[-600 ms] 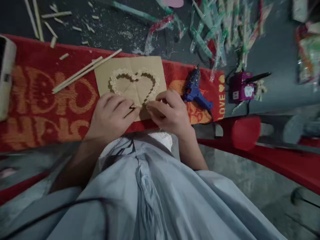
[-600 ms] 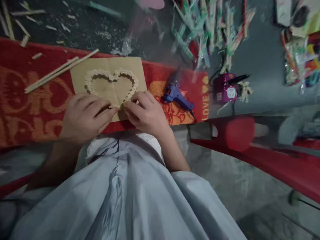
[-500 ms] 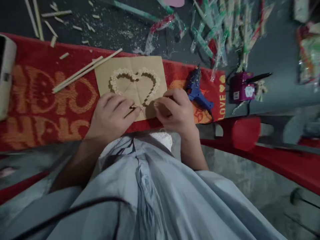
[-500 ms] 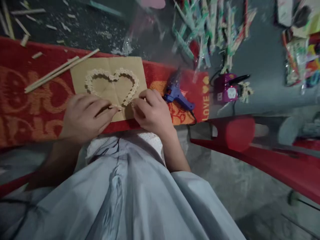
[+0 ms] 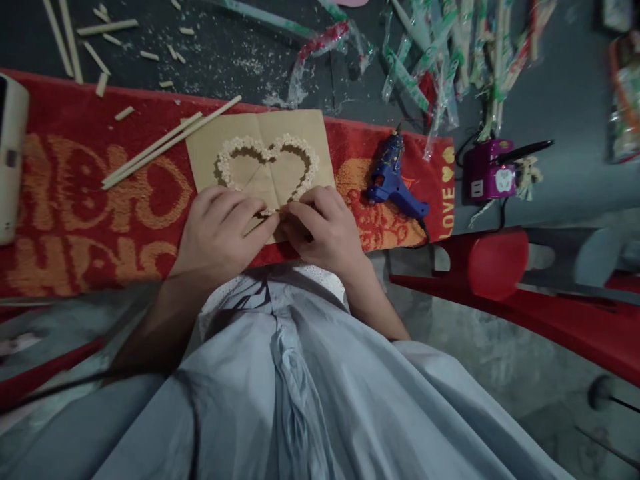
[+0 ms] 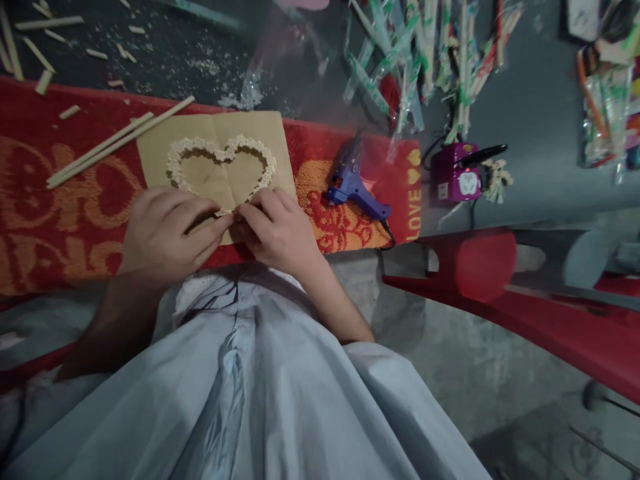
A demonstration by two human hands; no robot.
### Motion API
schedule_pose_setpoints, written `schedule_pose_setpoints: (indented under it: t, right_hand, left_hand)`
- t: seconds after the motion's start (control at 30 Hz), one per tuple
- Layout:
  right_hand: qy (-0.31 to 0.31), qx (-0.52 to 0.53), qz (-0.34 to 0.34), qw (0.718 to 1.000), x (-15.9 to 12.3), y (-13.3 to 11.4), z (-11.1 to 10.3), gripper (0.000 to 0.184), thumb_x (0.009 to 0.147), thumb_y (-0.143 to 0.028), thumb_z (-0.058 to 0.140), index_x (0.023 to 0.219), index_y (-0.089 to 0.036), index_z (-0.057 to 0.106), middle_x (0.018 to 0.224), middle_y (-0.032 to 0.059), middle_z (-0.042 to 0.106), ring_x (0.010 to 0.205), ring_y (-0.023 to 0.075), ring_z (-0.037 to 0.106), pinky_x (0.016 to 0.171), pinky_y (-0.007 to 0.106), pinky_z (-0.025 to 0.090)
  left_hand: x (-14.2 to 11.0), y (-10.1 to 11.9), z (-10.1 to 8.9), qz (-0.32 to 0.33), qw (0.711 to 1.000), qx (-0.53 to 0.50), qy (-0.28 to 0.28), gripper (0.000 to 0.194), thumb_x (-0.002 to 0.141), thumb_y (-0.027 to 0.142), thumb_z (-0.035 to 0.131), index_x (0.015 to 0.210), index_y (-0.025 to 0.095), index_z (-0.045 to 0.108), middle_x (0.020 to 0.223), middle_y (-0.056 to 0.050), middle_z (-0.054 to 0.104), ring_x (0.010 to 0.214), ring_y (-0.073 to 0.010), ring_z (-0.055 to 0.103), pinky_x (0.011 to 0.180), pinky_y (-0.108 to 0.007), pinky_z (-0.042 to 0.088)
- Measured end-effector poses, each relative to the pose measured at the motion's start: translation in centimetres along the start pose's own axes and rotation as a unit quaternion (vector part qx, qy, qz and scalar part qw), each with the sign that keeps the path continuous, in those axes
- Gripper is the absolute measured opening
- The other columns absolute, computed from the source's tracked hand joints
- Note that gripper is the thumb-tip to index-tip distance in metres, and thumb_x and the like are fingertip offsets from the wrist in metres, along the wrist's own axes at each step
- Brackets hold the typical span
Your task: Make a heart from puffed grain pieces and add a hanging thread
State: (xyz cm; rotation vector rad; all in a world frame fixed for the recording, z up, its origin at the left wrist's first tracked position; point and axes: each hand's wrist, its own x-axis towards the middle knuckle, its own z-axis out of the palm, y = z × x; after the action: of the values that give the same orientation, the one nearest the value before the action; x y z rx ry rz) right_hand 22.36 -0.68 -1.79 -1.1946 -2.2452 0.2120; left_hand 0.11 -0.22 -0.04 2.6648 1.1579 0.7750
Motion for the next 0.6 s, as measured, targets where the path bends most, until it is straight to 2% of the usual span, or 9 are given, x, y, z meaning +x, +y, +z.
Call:
schedule_pose_setpoints:
  t: [0.2,0.33,0.6]
  right_hand:
    - [0.008,-0.008,-0.013,1.000,0.24,0.30,0.08,0.015,0.108,-0.022,0.054,0.105,-0.021,0.069,0.099,0.0074,0.061,0.093,0.0215,0.057,0.081,0.040,0.053]
    - [0.000,0.006,-0.009,1.000,0.30,0.35,0.16,0.015,0.108,-0.022,0.055,0.103,-0.021,0.068,0.099,0.0071,0.060,0.093,0.0210,0.056,0.081,0.039,0.051]
    - [0.002,0.012,-0.004,1.000,0.13,0.45,0.23,0.016,0.109,-0.022,0.053,0.106,-0.022,0.068,0.099,0.0065,0.060,0.094,0.0212,0.057,0.083,0.039,0.051]
  left_hand:
    - [0.01,-0.19,0.07,0.020,0.999,0.015,0.040,0.020,0.101,0.017,0.064,0.113,0.030,0.073,0.111,-0.004,0.078,0.107,-0.0262,0.070,0.102,-0.052,0.053]
    - [0.20,-0.37,-0.19,0.011,1.000,0.013,0.024,0.020,0.103,0.020,0.060,0.120,0.028,0.069,0.110,-0.005,0.079,0.106,-0.0262,0.070,0.101,-0.052,0.052]
    - [0.46,-0.46,-0.26,0.024,0.998,0.034,0.042,0.015,0.105,0.018,0.060,0.117,0.025,0.065,0.105,-0.001,0.078,0.104,-0.0226,0.068,0.099,-0.046,0.053]
